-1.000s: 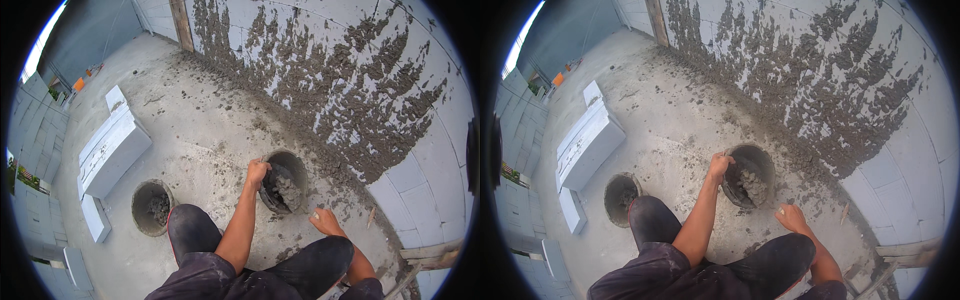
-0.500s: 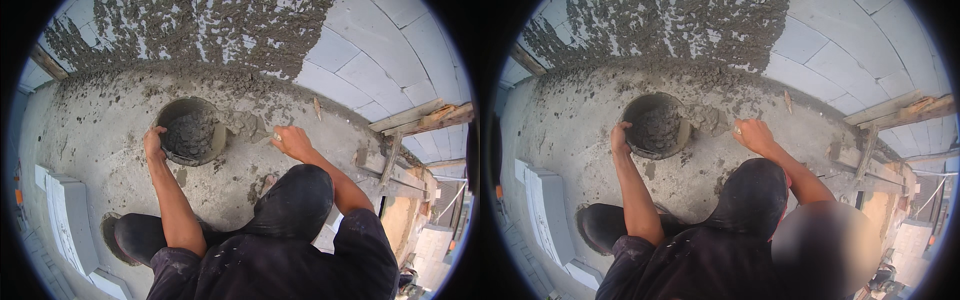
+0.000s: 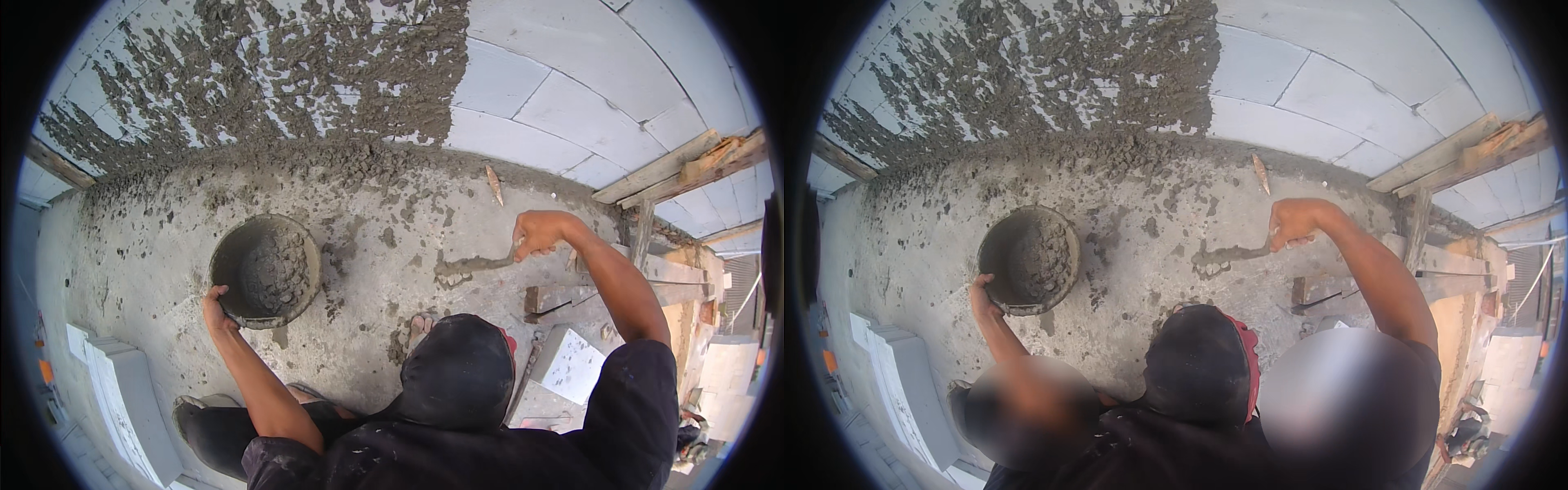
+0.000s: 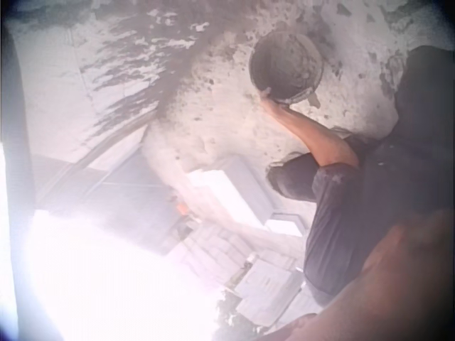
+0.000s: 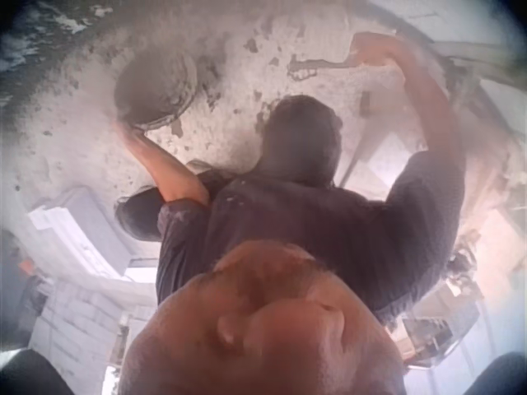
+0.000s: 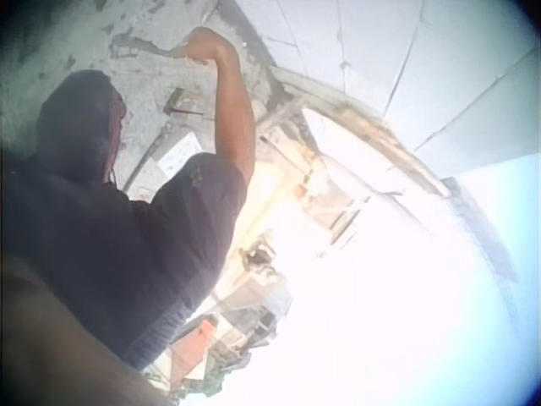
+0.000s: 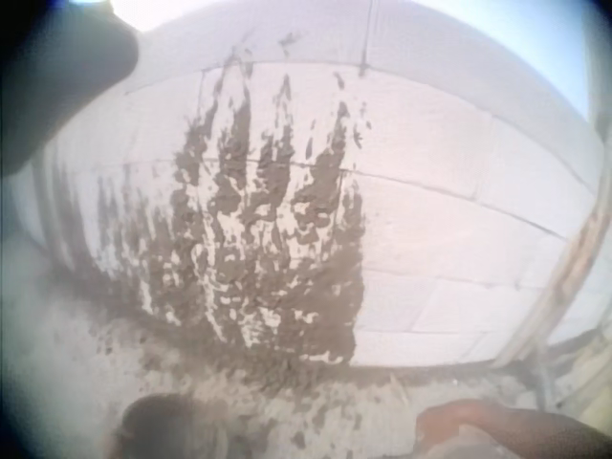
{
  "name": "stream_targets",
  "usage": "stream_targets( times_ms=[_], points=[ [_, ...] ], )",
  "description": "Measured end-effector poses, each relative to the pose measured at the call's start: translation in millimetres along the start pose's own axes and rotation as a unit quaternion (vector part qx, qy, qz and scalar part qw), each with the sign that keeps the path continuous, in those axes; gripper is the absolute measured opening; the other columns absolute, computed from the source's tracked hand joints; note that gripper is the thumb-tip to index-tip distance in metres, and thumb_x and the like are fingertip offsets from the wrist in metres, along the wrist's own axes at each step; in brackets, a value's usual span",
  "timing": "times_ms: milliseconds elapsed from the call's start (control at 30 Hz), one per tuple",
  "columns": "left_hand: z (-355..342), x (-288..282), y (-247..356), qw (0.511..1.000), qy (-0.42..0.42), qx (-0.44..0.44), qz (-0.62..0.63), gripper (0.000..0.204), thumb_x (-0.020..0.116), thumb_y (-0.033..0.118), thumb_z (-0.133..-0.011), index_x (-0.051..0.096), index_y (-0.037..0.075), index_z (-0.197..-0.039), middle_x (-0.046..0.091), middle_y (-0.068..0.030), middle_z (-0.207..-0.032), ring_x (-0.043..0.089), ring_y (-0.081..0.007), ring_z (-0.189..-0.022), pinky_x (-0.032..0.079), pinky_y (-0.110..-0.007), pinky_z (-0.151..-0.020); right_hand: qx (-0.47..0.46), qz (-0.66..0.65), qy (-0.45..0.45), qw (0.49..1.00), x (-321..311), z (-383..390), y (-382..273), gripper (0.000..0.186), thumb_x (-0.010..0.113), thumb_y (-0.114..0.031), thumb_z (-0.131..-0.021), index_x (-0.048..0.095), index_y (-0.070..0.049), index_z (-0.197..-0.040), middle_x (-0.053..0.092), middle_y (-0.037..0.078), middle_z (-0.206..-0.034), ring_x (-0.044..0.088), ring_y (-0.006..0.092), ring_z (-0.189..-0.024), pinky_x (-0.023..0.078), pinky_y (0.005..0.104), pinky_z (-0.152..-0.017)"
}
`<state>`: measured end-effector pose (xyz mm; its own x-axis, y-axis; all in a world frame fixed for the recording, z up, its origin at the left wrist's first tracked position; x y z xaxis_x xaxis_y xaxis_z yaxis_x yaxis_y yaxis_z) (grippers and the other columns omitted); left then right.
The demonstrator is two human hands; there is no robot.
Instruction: The person scoops wet cement from a bucket using a trowel and applies it to a white tiled wall. They repeatedly transfer material from the bucket to the wall, smoothing the surface as they work.
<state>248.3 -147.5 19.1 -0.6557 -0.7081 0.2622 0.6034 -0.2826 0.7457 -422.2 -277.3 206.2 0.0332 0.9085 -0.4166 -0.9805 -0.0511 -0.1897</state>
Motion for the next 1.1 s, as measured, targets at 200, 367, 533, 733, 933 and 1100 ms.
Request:
stream_targets(
  times_ms=[200,367,533,733,933,1100],
  points=[
    [35,21,-5,0.996,-0.002,0.083,0.017,0.036,0.061,0.001,-0.08,0.068,-0.006,-0.114,0.073,-0.0168,-0.107,0.072,-0.0327,-0.093,0.062,-0.043,-0.085,-0.028,-0.084,0.445,0.891,-100,105,11,0.034,0.075,-0.025,-0.088,0.066,0.007,-0.08,0.055,0.007,-0.06,0.057,0.0206,-0.054,0.048,0.0361,-0.05],
    [89,103,-9,0.985,-0.059,0.149,-0.062,0.043,0.055,-0.01,-0.078,0.066,-0.011,-0.12,0.074,-0.0177,-0.103,0.074,-0.0281,-0.087,0.063,-0.041,-0.081,0.001,0.053,0.389,0.92,-44,127,-18,0.042,0.078,-0.037,-0.091,0.072,0.002,-0.104,0.073,0.023,-0.095,0.071,0.0395,-0.094,0.054,0.0499,-0.087],
    [110,160,-23,0.986,-0.126,0.094,-0.049,0.044,0.054,-0.012,-0.077,0.066,-0.011,-0.12,0.074,-0.0182,-0.104,0.074,-0.0276,-0.084,0.065,-0.04,-0.076,-0.162,0.179,0.371,0.897,12,46,-69,0.025,0.07,-0.023,-0.096,0.071,-0.002,-0.11,0.073,0.021,-0.099,0.072,0.0383,-0.098,0.056,0.0502,-0.087],
    [112,204,-91,0.989,-0.144,0.032,-0.008,0.048,0.062,-0.014,-0.077,0.061,-0.016,-0.125,0.071,-0.0192,-0.103,0.071,-0.0268,-0.08,0.061,-0.038,-0.07,-0.184,0.407,0.404,0.798,32,-62,-119,0.029,0.074,-0.01,-0.081,0.074,-0.002,-0.109,0.076,0.013,-0.095,0.075,0.034,-0.096,0.062,0.044,-0.072],
    [74,197,-104,0.994,-0.082,0.068,-0.035,0.041,0.066,-0.008,-0.075,0.067,-0.015,-0.116,0.071,-0.0176,-0.101,0.068,-0.0248,-0.083,0.057,-0.038,-0.074,-0.232,0.291,0.268,0.889,65,-102,-118,0.027,0.077,-0.014,-0.084,0.074,-0.003,-0.108,0.075,0.018,-0.092,0.075,0.0372,-0.097,0.061,0.0482,-0.079],
    [93,233,-89,0.981,-0.152,0.023,-0.114,0.055,0.067,-0.007,-0.075,0.062,-0.017,-0.13,0.071,-0.019,-0.109,0.068,-0.0246,-0.092,0.056,-0.038,-0.081,-0.22,0.079,0.23,0.945,105,-111,-105,0.029,0.077,-0.024,-0.088,0.072,-0.005,-0.11,0.073,0.023,-0.091,0.071,0.044,-0.097,0.057,0.0546,-0.083]
  ],
)
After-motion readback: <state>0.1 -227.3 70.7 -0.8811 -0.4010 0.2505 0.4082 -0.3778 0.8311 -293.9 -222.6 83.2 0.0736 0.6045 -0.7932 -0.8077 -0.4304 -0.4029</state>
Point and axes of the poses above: each hand's wrist, its own z-axis away from the middle knuckle, its own x-axis out of the palm, y = z × x, the point moved 1 cm from there along -z, towards the middle knuckle
